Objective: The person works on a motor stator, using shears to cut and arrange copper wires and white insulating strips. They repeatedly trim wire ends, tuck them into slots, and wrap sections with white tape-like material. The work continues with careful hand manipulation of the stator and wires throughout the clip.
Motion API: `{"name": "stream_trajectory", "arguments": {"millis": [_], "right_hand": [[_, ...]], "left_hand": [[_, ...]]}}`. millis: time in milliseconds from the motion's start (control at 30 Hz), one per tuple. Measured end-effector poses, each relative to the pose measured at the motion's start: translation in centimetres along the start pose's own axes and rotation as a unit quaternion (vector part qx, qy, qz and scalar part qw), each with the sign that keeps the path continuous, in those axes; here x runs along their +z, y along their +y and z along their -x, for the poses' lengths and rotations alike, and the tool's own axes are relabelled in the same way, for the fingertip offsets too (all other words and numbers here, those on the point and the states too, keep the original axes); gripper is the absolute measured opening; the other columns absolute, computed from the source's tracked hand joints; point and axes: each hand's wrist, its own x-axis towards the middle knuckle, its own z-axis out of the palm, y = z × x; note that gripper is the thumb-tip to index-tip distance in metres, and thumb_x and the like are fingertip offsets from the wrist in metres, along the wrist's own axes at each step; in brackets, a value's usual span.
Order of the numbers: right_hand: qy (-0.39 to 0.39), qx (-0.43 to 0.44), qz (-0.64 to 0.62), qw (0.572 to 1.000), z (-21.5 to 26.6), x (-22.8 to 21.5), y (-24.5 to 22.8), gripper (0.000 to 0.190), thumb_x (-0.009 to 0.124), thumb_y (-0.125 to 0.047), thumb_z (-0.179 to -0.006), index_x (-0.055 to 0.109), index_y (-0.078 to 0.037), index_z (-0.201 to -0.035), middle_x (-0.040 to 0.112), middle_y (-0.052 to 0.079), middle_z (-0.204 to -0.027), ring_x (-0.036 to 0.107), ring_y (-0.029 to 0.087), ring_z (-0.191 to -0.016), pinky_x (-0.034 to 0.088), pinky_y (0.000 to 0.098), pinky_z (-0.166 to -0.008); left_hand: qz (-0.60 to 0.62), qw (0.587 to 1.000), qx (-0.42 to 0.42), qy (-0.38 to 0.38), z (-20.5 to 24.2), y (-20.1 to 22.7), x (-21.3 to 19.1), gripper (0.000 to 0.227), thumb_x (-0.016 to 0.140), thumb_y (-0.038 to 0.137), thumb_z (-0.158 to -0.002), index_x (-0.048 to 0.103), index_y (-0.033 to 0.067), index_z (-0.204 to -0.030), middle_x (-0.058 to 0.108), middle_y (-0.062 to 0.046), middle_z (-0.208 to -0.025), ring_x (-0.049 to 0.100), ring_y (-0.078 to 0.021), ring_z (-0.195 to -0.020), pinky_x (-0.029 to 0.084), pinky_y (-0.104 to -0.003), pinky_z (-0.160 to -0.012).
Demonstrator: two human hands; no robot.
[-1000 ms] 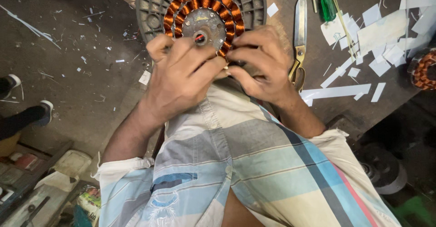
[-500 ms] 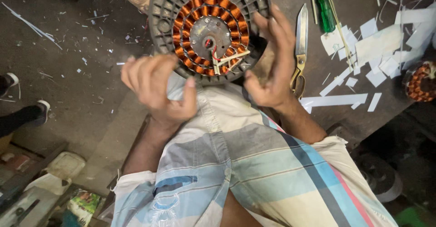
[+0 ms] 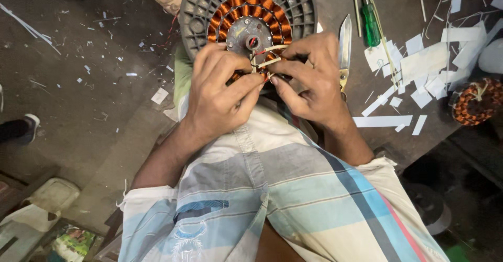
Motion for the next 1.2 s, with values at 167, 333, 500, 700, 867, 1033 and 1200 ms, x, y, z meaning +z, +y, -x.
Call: {"name": "stream_trajectory", "arguments": {"millis": [167,333,500,700,867,1033,1200], "right_hand": [[0.034,0.018,-0.039,0.999,0.1,0.9,0.4,0.016,0.083,-0.008,-0.084,0.073,-0.004,-0.096,0.062,0.010,-0.109,0.053,0.030,-0.107,0.044,0.0399,-0.091],[0.071,0.039,-0.079,0.994,0.8,1.4,0.6,0.014,0.081,-0.008,-0.081,0.072,-0.002,-0.090,0.062,0.012,-0.109,0.054,0.030,-0.108,0.045,0.0401,-0.092],[0.109,0.056,-0.126,0.985,1.6,2.1,1.0,0.015,0.080,-0.009,-0.080,0.071,-0.001,-0.088,0.062,0.013,-0.107,0.054,0.029,-0.107,0.044,0.0392,-0.092],[0.208,0.117,-0.199,0.951,2.3,3.9,1.6,0.009,0.073,-0.004,-0.088,0.067,0.003,-0.091,0.061,0.014,-0.107,0.055,0.023,-0.102,0.045,0.0351,-0.090],[0.231,0.134,-0.164,0.950,2.1,3.9,1.2,0.011,0.069,-0.001,-0.087,0.063,0.004,-0.094,0.060,0.015,-0.109,0.056,0.023,-0.103,0.046,0.0366,-0.092],[0.142,0.022,0.026,0.989,1.7,3.2,0.2,0.033,0.066,0.005,-0.076,0.078,-0.003,-0.106,0.059,0.014,-0.123,0.055,0.032,-0.117,0.047,0.0408,-0.098],[0.119,-0.044,0.038,0.991,1.4,2.5,0.1,0.037,0.081,-0.014,-0.071,0.077,-0.004,-0.107,0.056,0.018,-0.124,0.051,0.037,-0.118,0.046,0.0501,-0.103]], "left_hand": [[0.024,0.999,-0.013,0.046,-0.4,0.4,0.1,0.017,0.082,0.000,-0.085,0.072,0.0078,-0.097,0.063,-0.005,-0.095,0.064,-0.0251,-0.092,0.048,-0.048,-0.100],[0.007,0.998,-0.003,0.070,-0.7,0.8,0.6,0.016,0.081,-0.002,-0.084,0.069,0.0057,-0.091,0.061,-0.006,-0.090,0.063,-0.0261,-0.084,0.051,-0.042,-0.086],[-0.026,0.997,0.041,0.053,-1.2,0.7,0.8,0.017,0.082,-0.001,-0.084,0.066,0.0024,-0.090,0.063,-0.008,-0.094,0.065,-0.0279,-0.085,0.051,-0.041,-0.080],[0.024,0.999,0.033,0.014,-1.1,0.2,-0.2,0.020,0.084,0.005,-0.082,0.066,0.0023,-0.092,0.063,-0.010,-0.100,0.064,-0.0305,-0.097,0.052,-0.043,-0.085],[0.004,0.999,0.047,-0.001,-1.1,-0.1,-0.4,0.019,0.081,0.002,-0.086,0.070,0.0014,-0.102,0.064,-0.010,-0.105,0.065,-0.0296,-0.103,0.053,-0.042,-0.090],[-0.032,0.998,0.057,-0.023,-1.0,-0.7,-0.9,0.019,0.080,0.005,-0.095,0.070,-0.0012,-0.109,0.063,-0.012,-0.109,0.063,-0.0304,-0.106,0.053,-0.042,-0.093],[-0.024,0.999,0.032,-0.011,-1.0,-0.7,-1.1,0.017,0.081,0.007,-0.096,0.070,0.0003,-0.107,0.063,-0.010,-0.107,0.063,-0.0292,-0.105,0.052,-0.042,-0.094]]}}
